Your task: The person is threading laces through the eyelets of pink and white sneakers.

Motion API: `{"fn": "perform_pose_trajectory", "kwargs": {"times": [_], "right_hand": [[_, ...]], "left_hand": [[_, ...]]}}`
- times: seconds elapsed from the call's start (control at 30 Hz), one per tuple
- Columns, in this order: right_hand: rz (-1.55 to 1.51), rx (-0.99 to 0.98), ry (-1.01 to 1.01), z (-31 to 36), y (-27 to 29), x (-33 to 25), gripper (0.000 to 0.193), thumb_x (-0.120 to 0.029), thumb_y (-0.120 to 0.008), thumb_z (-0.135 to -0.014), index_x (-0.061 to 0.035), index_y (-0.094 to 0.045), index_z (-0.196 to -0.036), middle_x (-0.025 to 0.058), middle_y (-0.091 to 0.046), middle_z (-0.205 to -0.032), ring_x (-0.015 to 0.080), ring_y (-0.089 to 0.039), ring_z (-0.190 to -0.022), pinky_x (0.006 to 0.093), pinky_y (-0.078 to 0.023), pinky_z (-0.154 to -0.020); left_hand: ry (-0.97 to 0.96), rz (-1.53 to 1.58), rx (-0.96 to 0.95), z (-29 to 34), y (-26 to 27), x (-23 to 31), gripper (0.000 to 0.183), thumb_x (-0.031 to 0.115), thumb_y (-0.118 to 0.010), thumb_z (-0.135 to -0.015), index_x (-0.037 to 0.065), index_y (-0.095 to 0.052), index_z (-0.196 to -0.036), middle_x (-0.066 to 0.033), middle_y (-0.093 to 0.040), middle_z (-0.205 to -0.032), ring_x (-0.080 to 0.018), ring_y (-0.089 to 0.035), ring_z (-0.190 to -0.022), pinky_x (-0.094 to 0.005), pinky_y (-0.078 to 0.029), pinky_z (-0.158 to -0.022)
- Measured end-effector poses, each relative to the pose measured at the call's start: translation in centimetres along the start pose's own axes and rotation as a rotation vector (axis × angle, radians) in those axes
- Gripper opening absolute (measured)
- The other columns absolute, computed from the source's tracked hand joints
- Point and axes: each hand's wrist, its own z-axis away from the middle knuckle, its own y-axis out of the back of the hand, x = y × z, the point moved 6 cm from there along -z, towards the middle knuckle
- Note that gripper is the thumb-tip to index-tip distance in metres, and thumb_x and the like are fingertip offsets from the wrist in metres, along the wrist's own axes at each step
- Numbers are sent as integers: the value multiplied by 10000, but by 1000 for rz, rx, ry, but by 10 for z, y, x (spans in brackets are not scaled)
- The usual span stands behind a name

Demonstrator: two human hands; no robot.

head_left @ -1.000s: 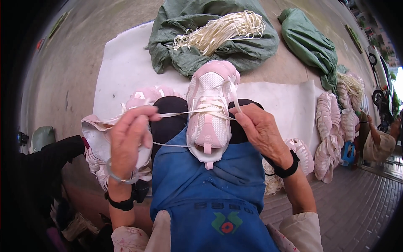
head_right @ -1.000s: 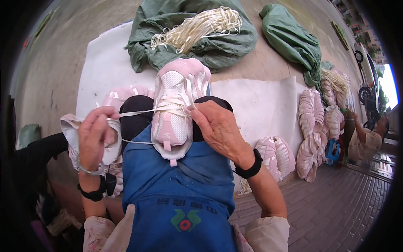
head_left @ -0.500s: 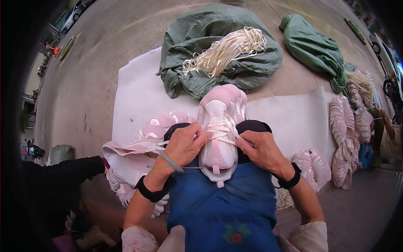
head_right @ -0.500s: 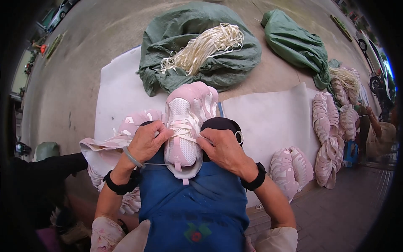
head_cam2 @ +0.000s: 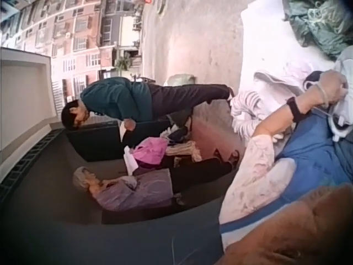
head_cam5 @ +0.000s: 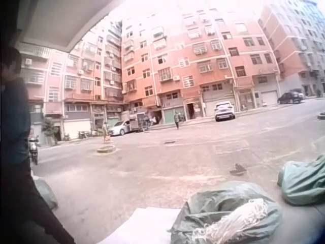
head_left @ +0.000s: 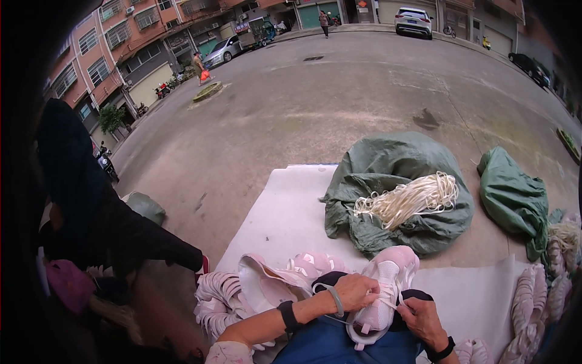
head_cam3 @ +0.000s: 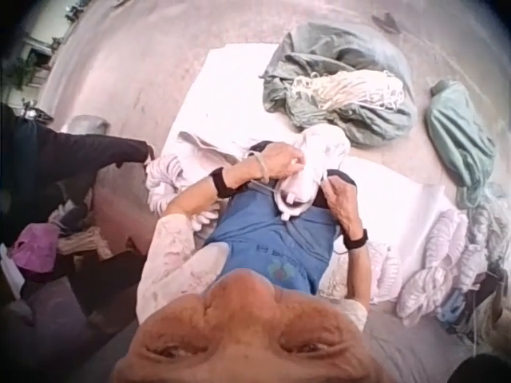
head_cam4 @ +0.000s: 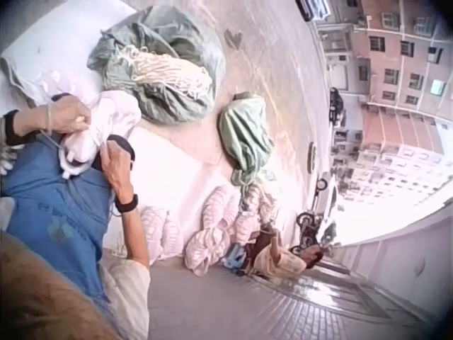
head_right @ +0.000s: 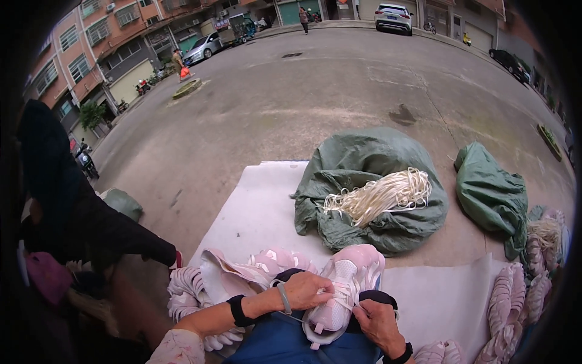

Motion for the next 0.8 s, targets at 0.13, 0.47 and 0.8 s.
{"fn": "perform_pose_trajectory", "kwargs": {"times": [0.13, 0.47, 0.8], "right_hand": [[9, -29, -19, -1, 2, -1, 173, -146, -675, -809, 1, -612, -742, 195, -528, -608, 350, -539, -537, 396, -418, -521], [39, -58, -119, -5, 16, 21, 182, -156, -672, -805, 24, -682, -829, 144, -643, -637, 252, -629, -571, 349, -492, -570], [120, 157, 62, 14, 34, 34, 115, -125, -627, -885, -17, -661, -867, 162, -640, -710, 337, -582, -590, 389, -470, -565]], "left_hand": [[-402, -349, 156, 1, 7, 21, 182, 201, -574, -862, 128, -610, -1025, -75, -584, -805, -275, -621, -634, -372, -502, -559], [-741, -543, 328, 35, 2, -4, 226, 131, -526, -819, 50, -568, -1025, -51, -505, -854, -165, -567, -582, -298, -451, -501], [-352, -565, 205, 52, -16, -25, 192, 113, -538, -809, 51, -543, -990, -54, -466, -872, -165, -593, -592, -307, -471, -485]]}}
